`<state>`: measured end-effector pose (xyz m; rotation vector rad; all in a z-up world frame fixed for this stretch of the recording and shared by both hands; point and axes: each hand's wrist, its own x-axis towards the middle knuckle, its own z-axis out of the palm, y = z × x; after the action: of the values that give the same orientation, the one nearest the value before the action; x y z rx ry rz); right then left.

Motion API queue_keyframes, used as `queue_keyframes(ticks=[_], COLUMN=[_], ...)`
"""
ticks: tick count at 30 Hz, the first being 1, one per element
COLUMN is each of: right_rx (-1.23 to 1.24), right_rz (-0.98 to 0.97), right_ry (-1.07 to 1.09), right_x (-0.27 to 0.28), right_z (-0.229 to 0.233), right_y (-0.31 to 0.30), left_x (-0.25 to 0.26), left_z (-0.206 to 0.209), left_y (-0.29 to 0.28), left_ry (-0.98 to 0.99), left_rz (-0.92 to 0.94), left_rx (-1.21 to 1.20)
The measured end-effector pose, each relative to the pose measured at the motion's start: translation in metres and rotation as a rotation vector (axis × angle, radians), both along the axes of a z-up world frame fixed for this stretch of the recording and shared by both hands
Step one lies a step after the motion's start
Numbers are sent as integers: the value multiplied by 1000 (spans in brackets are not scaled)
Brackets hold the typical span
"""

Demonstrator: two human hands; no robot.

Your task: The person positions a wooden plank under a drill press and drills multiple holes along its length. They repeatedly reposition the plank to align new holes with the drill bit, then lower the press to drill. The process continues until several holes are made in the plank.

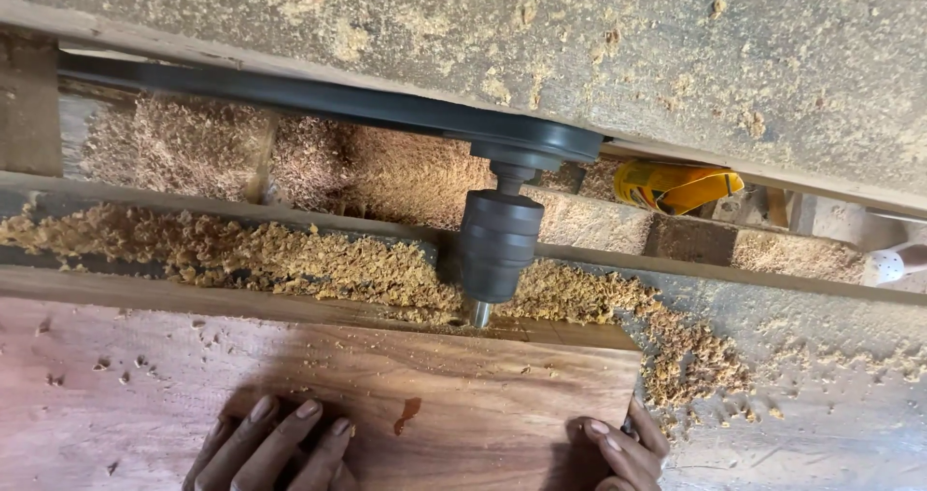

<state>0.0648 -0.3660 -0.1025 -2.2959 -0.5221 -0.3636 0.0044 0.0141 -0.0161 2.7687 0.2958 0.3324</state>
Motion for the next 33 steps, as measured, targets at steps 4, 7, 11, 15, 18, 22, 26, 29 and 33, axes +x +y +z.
queue_keyframes(ticks=[4,7,11,15,18,22,26,29,33], right_rx=[-15,18,61,38,181,449,106,508,228], right_rz=[-7,-14,-76,-213,-393,-506,-232,-172,-76], right_ry=[45,-33,-3,75,88,70,118,366,328], right_x=[0,3,11,22,30,33,56,75,130], right_z=[3,-8,15,51,71,72,111,113,109], right_y=[-1,-2,27,75,123,148,122,102,100], left_x=[8,5,15,29,31,37,44,48,51], left_z=[2,1,1,20,18,24,33,39,39], left_y=[-5,3,-5,-14,-11,-13,-10,-11,-10], left_ry=[-55,-18,-88,-56,-83,-117,-160,-130,-144], left_rz=[48,-18,-3,104,72,89,57,84,56], left_rx=[-20,-9,1,-24,-46,-31,-71,-84,-48])
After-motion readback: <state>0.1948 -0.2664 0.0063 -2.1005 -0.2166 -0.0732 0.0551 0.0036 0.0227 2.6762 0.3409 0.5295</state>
